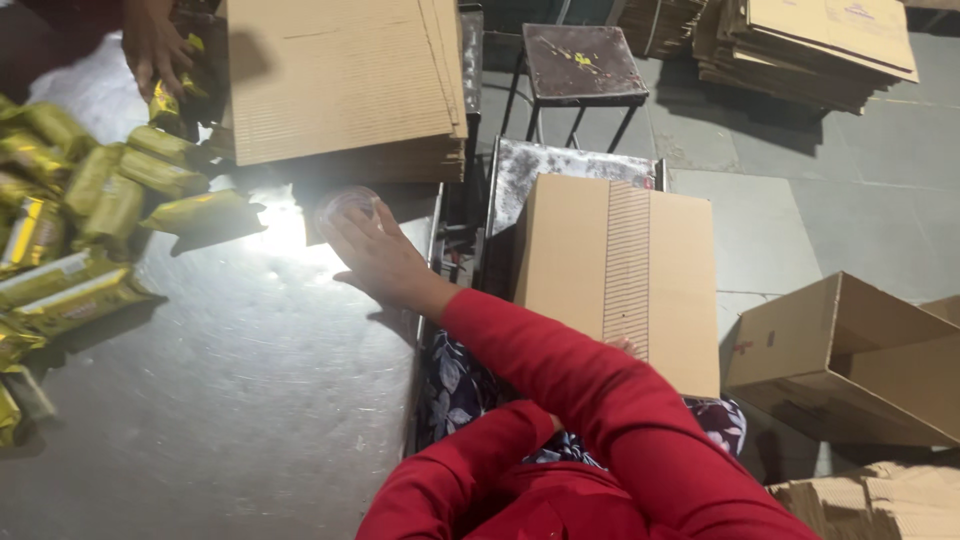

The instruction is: The person packs yellow-wrapped snack bars into cardboard boxes on a metal table. They arrange the bars in rows, close the box flaps, and seal the boxes with red tape. The process is repeated for multiple boxes.

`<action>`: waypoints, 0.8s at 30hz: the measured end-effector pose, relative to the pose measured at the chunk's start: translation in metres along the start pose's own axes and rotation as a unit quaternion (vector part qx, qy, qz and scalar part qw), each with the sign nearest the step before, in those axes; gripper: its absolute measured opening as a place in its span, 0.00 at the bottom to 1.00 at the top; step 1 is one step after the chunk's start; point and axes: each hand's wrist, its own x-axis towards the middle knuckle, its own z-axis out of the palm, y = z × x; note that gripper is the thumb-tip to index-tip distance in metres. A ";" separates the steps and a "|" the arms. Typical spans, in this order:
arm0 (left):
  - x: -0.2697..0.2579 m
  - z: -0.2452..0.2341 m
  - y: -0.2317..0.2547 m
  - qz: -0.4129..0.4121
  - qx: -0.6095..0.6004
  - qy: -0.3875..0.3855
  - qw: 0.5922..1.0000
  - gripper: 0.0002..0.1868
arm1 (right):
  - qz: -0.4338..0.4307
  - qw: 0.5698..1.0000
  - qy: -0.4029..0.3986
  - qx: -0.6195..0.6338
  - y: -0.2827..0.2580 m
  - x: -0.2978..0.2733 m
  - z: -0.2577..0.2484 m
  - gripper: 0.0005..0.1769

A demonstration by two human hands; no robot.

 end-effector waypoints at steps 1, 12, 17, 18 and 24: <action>-0.002 0.002 -0.004 -0.001 0.008 0.002 1.000 0.27 | 0.008 1.000 0.003 -0.015 0.001 0.007 0.006 0.38; -0.008 0.022 -0.003 -0.005 0.024 0.033 0.999 0.28 | -0.072 0.995 -0.061 -0.016 -0.003 -0.007 0.016 0.18; -0.003 0.036 -0.006 -0.003 0.042 0.047 0.998 0.29 | -0.028 0.998 -0.049 -0.005 -0.056 -0.014 0.031 0.35; -0.001 0.032 -0.010 0.003 0.058 0.046 0.997 0.29 | -0.011 0.997 -0.080 0.019 -0.061 -0.011 0.035 0.34; -0.006 0.019 -0.009 -0.009 0.037 0.076 0.996 0.28 | 0.042 0.981 0.011 0.187 -0.054 -0.038 0.036 0.22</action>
